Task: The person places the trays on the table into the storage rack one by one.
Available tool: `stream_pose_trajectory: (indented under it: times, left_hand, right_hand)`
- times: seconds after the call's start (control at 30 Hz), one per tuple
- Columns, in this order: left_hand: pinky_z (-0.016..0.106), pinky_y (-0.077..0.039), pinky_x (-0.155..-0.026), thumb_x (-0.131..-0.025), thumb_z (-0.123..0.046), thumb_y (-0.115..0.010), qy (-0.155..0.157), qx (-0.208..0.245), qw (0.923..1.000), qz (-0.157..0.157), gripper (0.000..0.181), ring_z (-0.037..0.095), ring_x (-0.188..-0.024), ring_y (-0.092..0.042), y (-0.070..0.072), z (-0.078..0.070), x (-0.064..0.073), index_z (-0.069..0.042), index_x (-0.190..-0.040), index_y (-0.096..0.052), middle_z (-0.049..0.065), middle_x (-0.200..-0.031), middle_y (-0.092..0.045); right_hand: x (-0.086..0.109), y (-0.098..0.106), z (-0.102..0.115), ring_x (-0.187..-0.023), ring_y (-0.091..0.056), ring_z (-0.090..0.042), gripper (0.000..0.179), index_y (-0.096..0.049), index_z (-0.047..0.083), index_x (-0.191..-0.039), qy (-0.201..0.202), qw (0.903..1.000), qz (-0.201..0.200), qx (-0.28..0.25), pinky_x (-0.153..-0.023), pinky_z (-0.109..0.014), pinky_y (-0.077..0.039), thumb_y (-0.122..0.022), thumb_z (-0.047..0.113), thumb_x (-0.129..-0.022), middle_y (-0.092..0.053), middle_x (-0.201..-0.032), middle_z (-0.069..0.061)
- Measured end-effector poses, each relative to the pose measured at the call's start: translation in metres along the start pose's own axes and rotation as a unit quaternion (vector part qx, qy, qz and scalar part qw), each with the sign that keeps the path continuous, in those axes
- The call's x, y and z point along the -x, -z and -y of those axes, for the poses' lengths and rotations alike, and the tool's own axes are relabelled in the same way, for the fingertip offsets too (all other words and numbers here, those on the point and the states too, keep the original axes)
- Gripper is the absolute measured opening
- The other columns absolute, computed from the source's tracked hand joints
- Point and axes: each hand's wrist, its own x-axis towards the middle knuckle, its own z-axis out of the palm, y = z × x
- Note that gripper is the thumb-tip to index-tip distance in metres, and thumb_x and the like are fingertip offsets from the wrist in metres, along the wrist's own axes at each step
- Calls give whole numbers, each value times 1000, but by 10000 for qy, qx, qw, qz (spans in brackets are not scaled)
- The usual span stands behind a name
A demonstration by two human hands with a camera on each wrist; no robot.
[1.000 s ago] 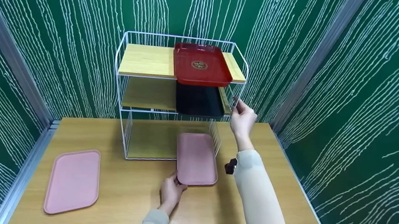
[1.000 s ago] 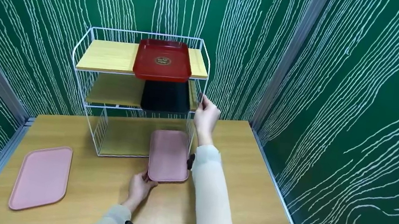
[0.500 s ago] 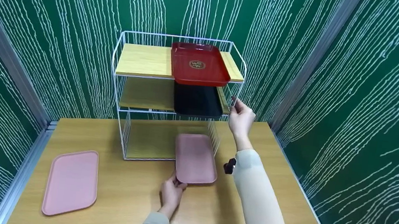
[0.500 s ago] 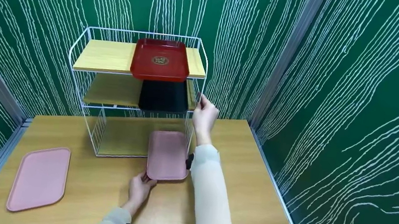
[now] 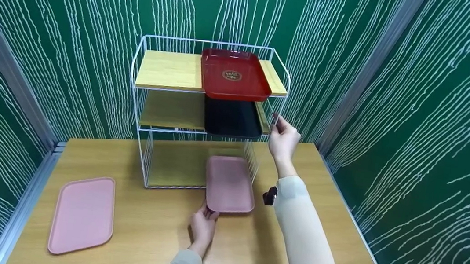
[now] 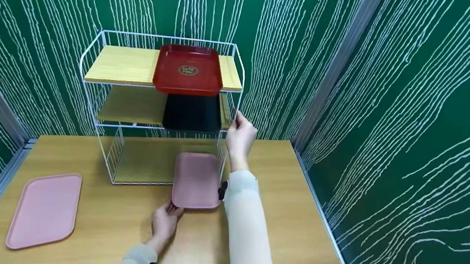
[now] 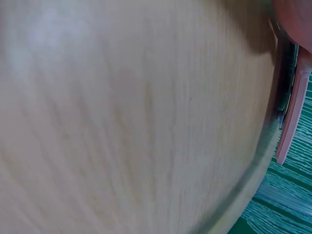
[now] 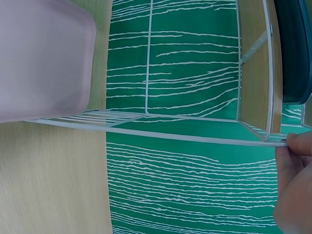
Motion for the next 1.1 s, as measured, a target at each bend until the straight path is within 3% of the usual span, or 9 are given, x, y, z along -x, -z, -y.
stream_pose_trajectory:
  times: [0.17,0.27,0.4,0.5,0.7,0.93,1.1]
  left_hand:
    - [38,-60,-98,-93,11,-75,61,-84,9999,-133,58,43,-123,-68,-4,-3,-6,14,-146,-53,31,-131,-67]
    - [41,-62,-94,-93,2,-79,50,-747,9965,-364,51,37,-114,-74,-6,-5,-8,5,-141,-65,21,-120,-76]
    - [47,-60,-83,-91,-14,-85,34,-1892,9795,-688,30,30,-97,-77,-8,-8,-14,-9,-120,-81,7,-99,-82]
    - [52,-57,-77,-90,-20,-87,62,-2282,9705,-771,15,32,-91,-76,-9,-12,-20,-12,-102,-83,6,-93,-81]
    - [57,-55,-74,-88,-25,-89,137,-2796,9554,-938,12,39,-87,-75,-11,-20,-33,-16,-91,-82,9,-92,-80]
    - [59,-52,-65,-80,-24,-92,-105,-2925,9477,-1271,18,45,-79,-73,-12,-18,-40,-12,-78,-79,14,-83,-78]
    - [58,-52,-63,-80,-26,-93,-137,-2985,9456,-1289,20,45,-78,-73,-13,-17,-42,-13,-76,-79,14,-82,-78]
  right_hand:
    - [1,-1,-1,-112,-74,-30,33,-76,4,-131,-36,9999,-47,-92,-95,-43,-61,-67,-5,-101,-77,-122,-18]
    - [1,0,-1,-109,-75,-28,32,-77,5,-129,-26,9999,-129,-60,-93,-42,-61,-67,-5,-101,-78,-119,-16]
    - [1,0,0,-106,-76,-24,31,-78,6,-129,40,9999,-111,44,-90,-40,-62,-68,-3,-101,-79,-119,-13]
    - [2,-1,0,-108,-76,-26,32,-77,7,-131,73,9999,-57,99,-90,-39,-62,-67,-2,-102,-78,-121,-13]
    - [4,-2,1,-112,-75,-28,33,-77,6,-131,61,9999,-117,3,-93,-42,-62,-66,-4,-102,-77,-124,-14]
    - [4,-2,0,-112,-75,-29,34,-77,6,-131,67,9999,-104,46,-93,-43,-61,-66,-5,-101,-77,-124,-14]
    - [5,-2,0,-110,-75,-26,33,-76,5,-131,68,9999,-99,103,-92,-42,-61,-67,-4,-101,-77,-123,-15]
